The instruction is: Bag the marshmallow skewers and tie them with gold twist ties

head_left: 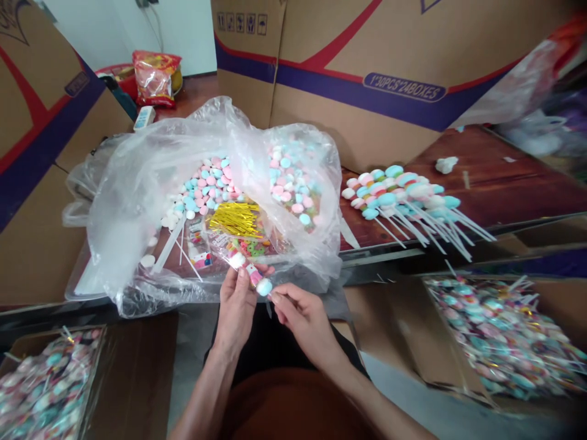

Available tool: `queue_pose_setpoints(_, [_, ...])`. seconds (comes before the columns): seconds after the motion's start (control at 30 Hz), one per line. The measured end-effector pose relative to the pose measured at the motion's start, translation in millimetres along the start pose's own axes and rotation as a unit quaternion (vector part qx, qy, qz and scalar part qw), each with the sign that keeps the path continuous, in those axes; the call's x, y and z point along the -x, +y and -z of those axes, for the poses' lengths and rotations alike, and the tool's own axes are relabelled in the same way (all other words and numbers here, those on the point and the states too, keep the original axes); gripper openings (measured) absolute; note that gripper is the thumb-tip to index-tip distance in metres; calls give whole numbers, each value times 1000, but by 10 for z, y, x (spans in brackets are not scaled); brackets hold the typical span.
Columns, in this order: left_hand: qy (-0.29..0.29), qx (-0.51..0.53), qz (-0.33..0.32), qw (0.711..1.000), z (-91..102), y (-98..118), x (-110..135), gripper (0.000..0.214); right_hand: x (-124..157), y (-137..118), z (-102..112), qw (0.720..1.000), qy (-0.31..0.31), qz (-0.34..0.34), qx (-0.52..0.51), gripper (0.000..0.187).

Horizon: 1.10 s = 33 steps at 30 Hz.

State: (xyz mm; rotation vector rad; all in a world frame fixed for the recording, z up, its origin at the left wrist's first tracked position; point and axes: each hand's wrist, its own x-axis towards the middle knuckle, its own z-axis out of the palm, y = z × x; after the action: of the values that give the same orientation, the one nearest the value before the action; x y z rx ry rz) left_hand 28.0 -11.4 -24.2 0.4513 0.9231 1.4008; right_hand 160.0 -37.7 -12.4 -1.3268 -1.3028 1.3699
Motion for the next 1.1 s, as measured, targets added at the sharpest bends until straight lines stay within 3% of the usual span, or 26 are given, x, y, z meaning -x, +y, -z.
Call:
queue_pose_setpoints(0.17, [-28,-8,29,999,5,-21,36,27,-89,-3,-170,997,41,-8,-69,26])
queue_pose_setpoints(0.47, [26,-17,22,999,119,165,-71,33,-27,20,-86,996,36,43,63,25])
queue_pose_setpoints(0.67, [28,-36,20,999,0,51,28,29,-125,7,-305,989,80,106,70,25])
queue_pose_setpoints(0.77, [32,-26,18,999,-3,90,14,31,-109,-20,-287,993,40,95,58,25])
queue_pose_setpoints(0.97, [30,-2,9,1000,48,185,-21,33,27,21,-8,997,-66,-15,44,33])
queue_pose_setpoints(1.1, [23,-11,47,999,20,110,61,33,0,91,-67,998,-67,-4,12,33])
